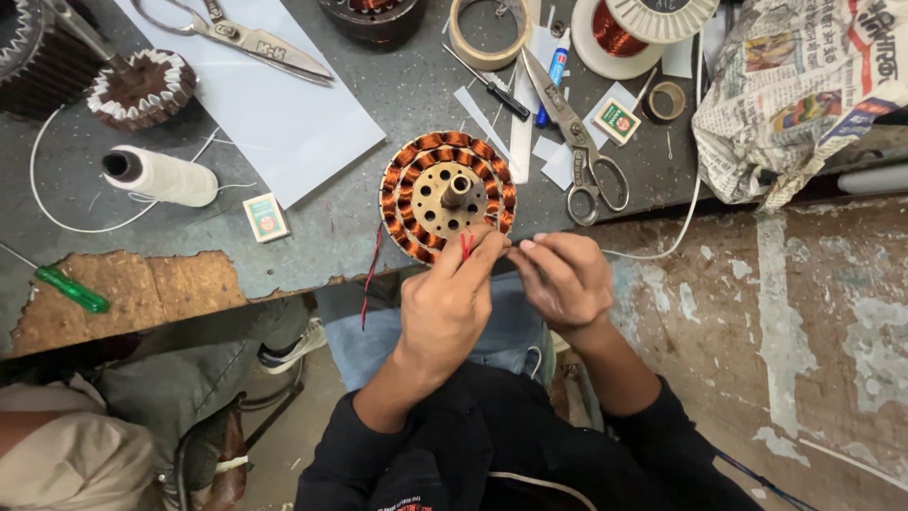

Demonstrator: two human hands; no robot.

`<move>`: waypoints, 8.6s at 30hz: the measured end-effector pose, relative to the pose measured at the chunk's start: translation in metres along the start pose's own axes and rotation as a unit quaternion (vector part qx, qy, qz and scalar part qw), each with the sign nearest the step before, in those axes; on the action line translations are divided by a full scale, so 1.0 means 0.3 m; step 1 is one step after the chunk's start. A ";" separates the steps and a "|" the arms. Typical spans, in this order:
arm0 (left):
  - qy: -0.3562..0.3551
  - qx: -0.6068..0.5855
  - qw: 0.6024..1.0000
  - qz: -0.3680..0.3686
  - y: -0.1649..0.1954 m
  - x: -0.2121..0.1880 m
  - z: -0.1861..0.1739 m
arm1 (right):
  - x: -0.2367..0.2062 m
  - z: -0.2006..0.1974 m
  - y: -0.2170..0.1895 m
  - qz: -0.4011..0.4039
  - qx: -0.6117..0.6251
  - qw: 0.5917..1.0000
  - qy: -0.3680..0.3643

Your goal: The person strips insulation from red and white wires using shears, then twists and secures the exposed ends to a stator assembly. The person works at a cluttered workbench with tools and materials nearby.

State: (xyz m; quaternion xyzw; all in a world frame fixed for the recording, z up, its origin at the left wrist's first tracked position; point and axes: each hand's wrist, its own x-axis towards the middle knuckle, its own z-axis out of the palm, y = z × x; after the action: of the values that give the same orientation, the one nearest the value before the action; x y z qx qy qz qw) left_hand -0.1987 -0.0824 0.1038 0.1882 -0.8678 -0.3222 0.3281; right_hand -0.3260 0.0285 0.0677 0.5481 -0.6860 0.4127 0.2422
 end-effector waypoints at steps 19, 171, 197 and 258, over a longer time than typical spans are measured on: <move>0.005 0.000 1.000 0.002 0.003 0.002 -0.001 | -0.023 -0.015 -0.028 0.044 0.000 0.999 -0.013; -0.010 -0.012 1.000 -0.013 0.024 0.009 -0.015 | -0.086 0.044 0.016 0.065 0.071 0.995 0.009; -0.001 0.018 1.000 -0.003 -0.049 -0.037 0.043 | -0.122 0.067 0.090 -0.002 -0.007 1.000 -0.017; 0.003 0.010 1.000 0.007 -0.032 -0.019 0.029 | -0.098 0.014 0.070 0.537 0.432 0.710 -0.145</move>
State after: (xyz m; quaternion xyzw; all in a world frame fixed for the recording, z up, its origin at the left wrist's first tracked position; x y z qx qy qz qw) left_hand -0.1997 -0.0825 0.0898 0.1867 -0.8712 -0.3105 0.3313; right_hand -0.3372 0.0426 0.0360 0.1851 -0.6384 0.6398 -0.3859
